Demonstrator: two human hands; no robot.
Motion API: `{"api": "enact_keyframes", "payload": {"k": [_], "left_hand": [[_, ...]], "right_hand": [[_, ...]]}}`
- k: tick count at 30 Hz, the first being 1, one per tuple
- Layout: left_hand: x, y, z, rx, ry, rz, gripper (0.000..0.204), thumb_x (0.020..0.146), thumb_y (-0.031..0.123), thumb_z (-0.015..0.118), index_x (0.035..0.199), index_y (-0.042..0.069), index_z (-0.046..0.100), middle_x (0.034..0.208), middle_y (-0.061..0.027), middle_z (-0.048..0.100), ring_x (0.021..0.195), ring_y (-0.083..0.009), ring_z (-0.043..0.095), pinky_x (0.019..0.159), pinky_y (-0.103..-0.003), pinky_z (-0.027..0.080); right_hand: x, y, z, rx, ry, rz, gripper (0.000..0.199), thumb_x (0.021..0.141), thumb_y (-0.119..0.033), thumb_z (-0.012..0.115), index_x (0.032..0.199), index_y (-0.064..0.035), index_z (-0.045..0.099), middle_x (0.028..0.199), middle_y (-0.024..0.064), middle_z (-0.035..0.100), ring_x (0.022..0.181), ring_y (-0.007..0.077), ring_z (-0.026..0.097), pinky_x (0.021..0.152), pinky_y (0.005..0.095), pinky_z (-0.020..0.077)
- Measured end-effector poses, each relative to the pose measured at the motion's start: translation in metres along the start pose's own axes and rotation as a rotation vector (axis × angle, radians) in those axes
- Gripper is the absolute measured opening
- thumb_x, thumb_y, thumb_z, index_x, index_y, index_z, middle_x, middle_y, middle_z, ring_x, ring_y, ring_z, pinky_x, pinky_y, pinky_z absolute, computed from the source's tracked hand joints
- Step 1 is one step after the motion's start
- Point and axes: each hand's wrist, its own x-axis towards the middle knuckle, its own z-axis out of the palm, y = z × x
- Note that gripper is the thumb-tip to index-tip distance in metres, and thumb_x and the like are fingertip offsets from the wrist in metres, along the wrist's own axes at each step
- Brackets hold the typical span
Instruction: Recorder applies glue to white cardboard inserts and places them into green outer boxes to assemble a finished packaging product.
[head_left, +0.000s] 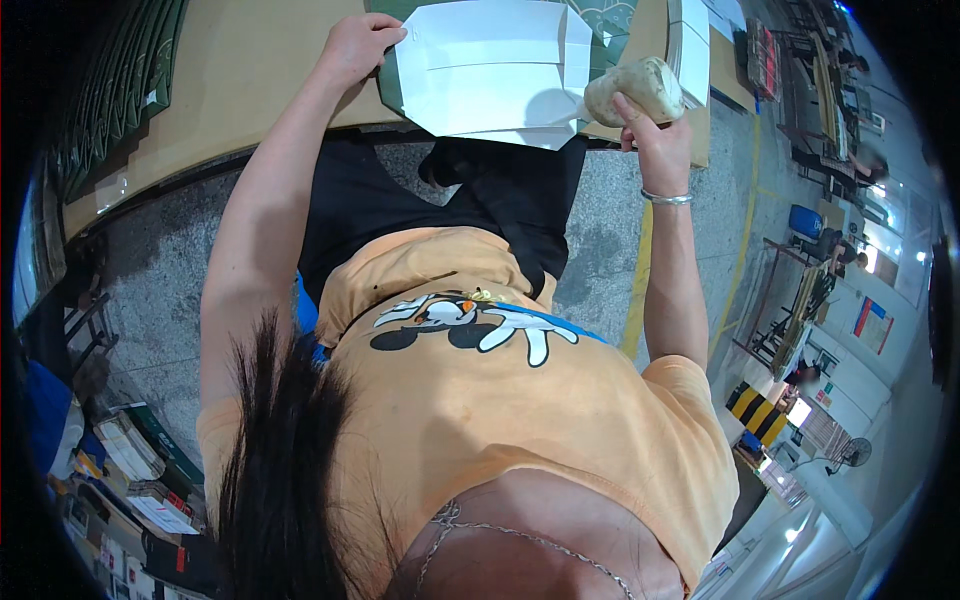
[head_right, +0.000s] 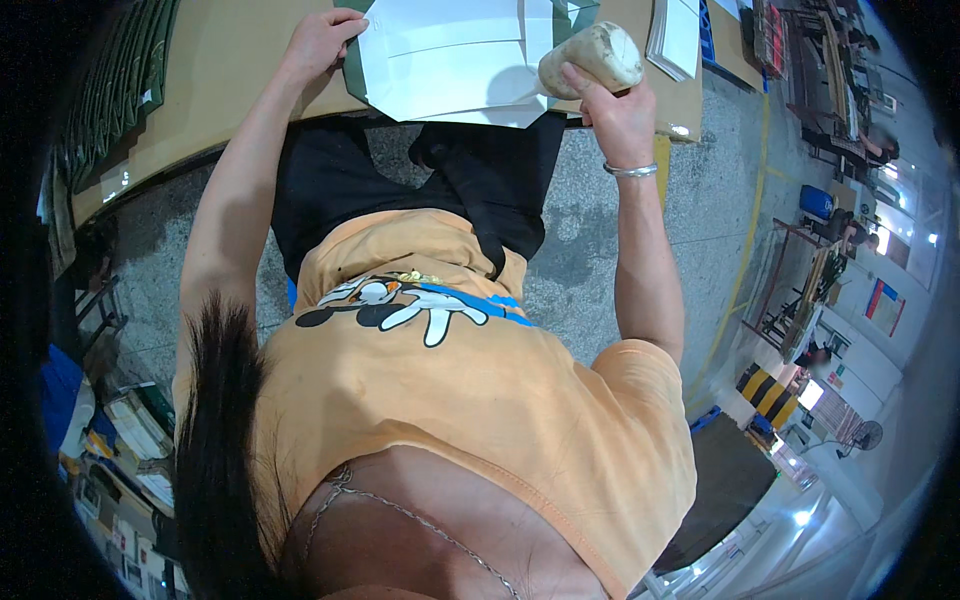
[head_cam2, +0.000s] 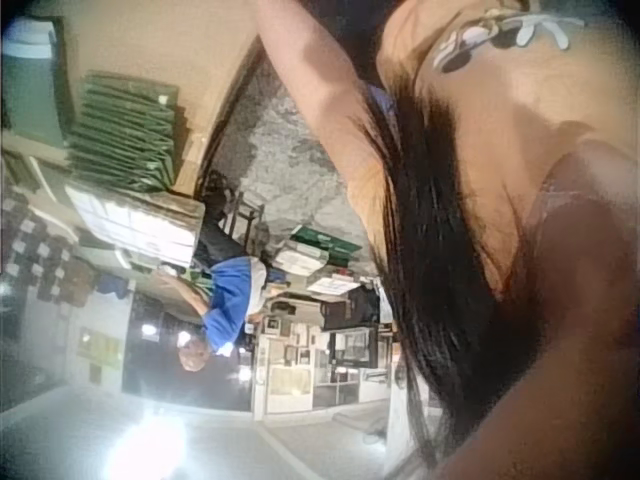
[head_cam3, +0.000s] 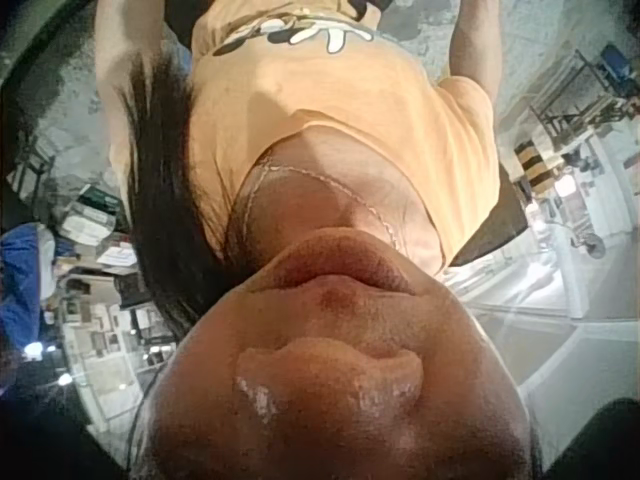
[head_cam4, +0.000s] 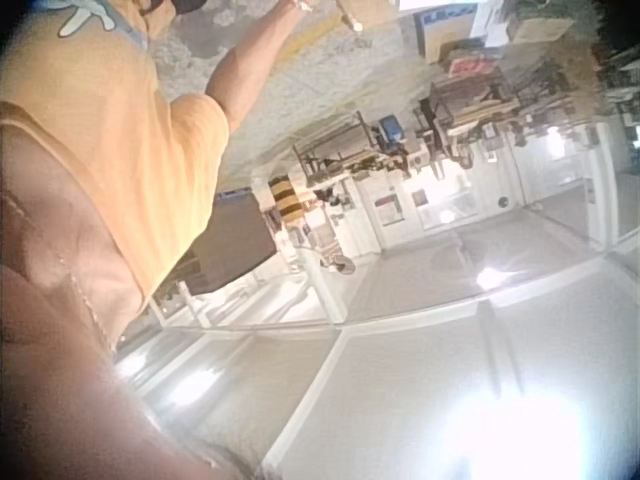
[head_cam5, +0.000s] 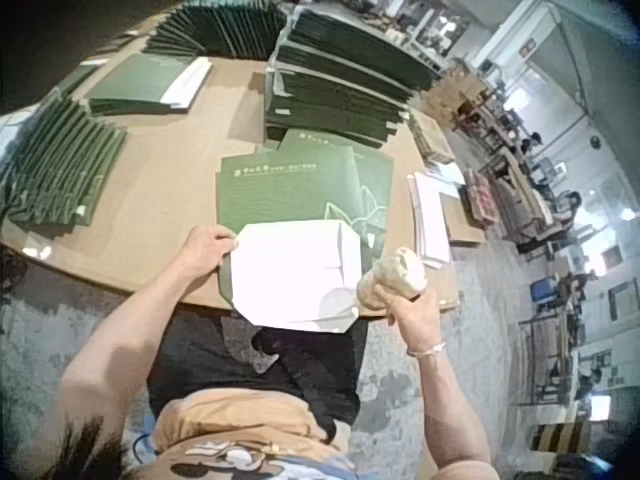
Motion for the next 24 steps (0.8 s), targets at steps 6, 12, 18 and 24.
{"api": "enact_keyframes", "payload": {"k": [6,12,18,24], "left_hand": [[-0.004,0.005,-0.004,0.007,-0.001,-0.022,0.026,0.085,0.022,0.064,0.103,0.004,0.070,0.067,-0.0021,0.060,0.055,-0.0101,0.051,0.052,-0.028,0.043],[-0.004,0.005,-0.004,0.025,-0.009,-0.007,0.028,0.084,0.024,0.065,0.104,0.004,0.070,0.072,-0.0019,0.062,0.057,-0.0101,0.052,0.055,-0.027,0.045],[-0.004,0.003,-0.002,-0.038,0.012,-0.009,0.026,0.088,0.025,0.064,0.106,0.006,0.068,0.056,0.0031,0.047,0.048,-0.0073,0.042,0.043,-0.026,0.034],[-0.008,0.007,-0.002,-0.064,0.007,-0.042,0.026,0.088,0.024,0.064,0.107,0.006,0.068,0.056,0.0032,0.047,0.048,-0.0073,0.042,0.043,-0.026,0.034]], "right_hand": [[0.005,0.004,-0.009,0.046,0.074,-0.005,0.033,0.075,-0.018,0.080,0.094,0.0012,0.061,0.065,0.0010,0.059,0.050,0.0046,0.051,0.043,0.0196,0.0404],[0.007,0.005,-0.014,0.094,0.139,-0.026,0.031,0.076,-0.017,0.079,0.093,0.0009,0.060,0.064,0.0011,0.058,0.048,0.0059,0.051,0.042,0.0205,0.0402],[0.014,-0.002,-0.019,0.125,0.187,-0.088,0.028,0.078,-0.016,0.078,0.092,0.0011,0.061,0.068,0.0029,0.060,0.049,0.0068,0.051,0.043,0.0203,0.0405],[0.016,-0.009,-0.020,0.158,0.202,-0.131,0.028,0.079,-0.015,0.077,0.095,0.0018,0.061,0.073,0.0041,0.061,0.051,0.0068,0.051,0.043,0.0209,0.0398]]}}
